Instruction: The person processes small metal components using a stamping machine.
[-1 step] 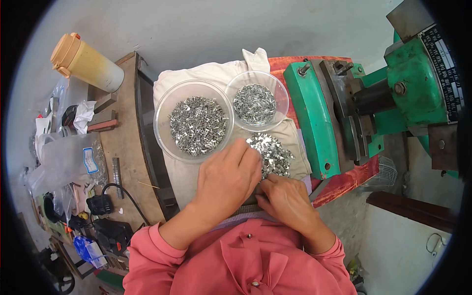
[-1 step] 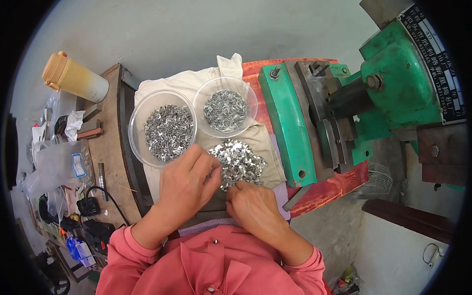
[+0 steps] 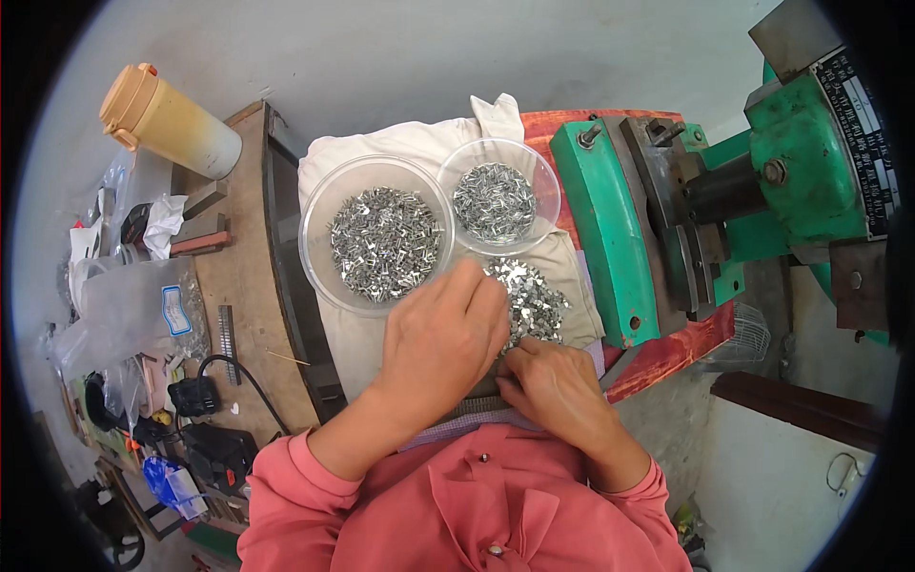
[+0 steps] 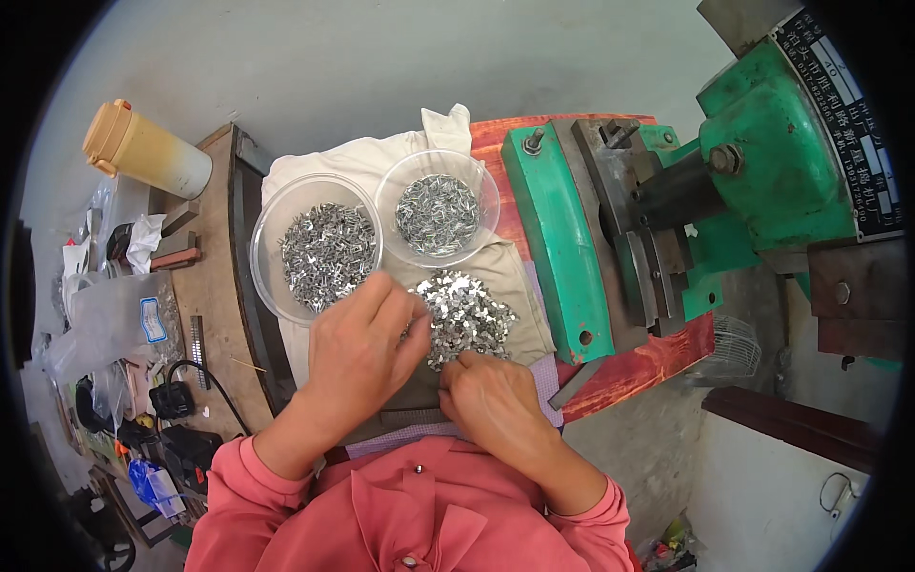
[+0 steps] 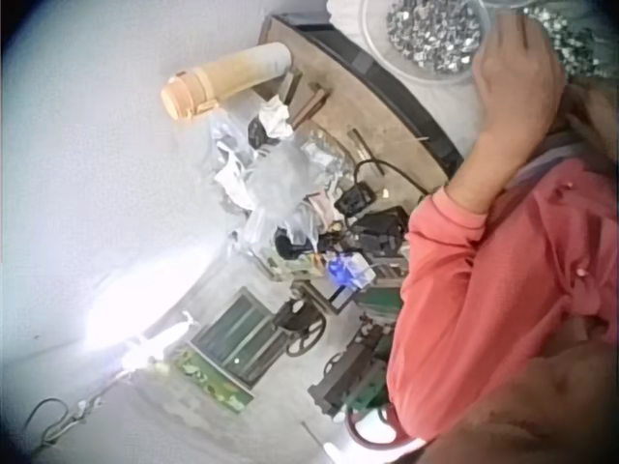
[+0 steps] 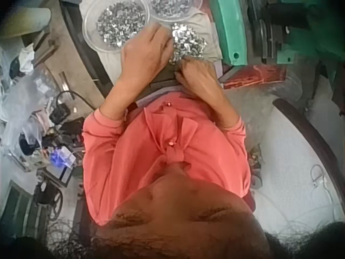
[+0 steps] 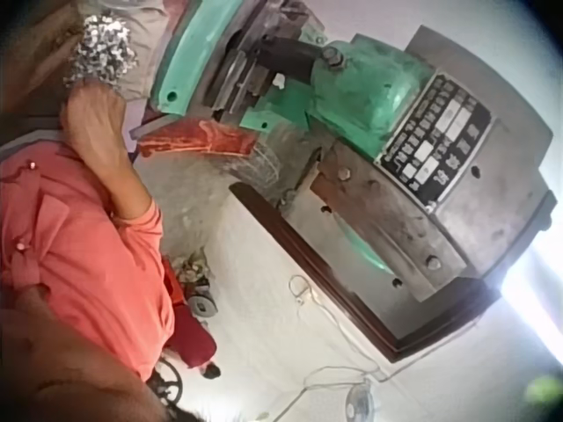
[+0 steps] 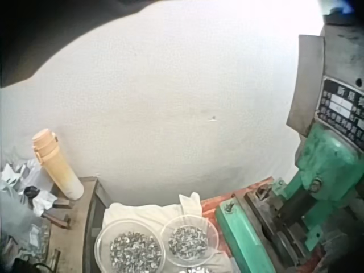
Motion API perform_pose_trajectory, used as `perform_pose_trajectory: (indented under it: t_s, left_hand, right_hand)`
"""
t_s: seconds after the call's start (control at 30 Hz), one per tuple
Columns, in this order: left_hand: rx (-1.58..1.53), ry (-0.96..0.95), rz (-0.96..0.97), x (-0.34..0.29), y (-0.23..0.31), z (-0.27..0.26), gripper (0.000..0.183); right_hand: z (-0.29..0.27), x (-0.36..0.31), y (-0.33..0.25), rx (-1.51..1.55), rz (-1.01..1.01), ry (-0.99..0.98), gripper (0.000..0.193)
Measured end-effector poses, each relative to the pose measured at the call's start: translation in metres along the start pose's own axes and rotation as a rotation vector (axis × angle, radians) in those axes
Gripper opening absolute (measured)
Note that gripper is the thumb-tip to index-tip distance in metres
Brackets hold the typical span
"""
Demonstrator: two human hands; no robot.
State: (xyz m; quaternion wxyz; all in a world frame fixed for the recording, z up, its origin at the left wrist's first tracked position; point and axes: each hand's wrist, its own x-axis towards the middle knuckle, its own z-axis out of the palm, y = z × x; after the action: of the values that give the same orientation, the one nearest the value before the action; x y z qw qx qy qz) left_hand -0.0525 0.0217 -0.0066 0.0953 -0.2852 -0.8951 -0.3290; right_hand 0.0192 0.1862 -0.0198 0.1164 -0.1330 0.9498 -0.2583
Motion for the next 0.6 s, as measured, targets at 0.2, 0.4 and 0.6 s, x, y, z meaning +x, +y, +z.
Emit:
perform_pose_trajectory:
  t_s: [0.2, 0.4, 0.6]
  left_hand:
    - [0.22, 0.119, 0.116, 0.041, -0.019, 0.013, 0.012]
    - [0.124, 0.087, 0.141, 0.02, -0.015, 0.009, 0.012]
    - [-0.067, -0.104, 0.006, -0.05, -0.008, -0.018, 0.018]
  right_hand:
    - [0.001, 0.0, 0.002, 0.018, 0.018, -0.014, 0.011]
    - [0.0, -0.001, 0.005, 0.044, 0.015, -0.013, 0.011]
    - [-0.003, 0.003, 0.008, 0.03, -0.016, -0.035, 0.011]
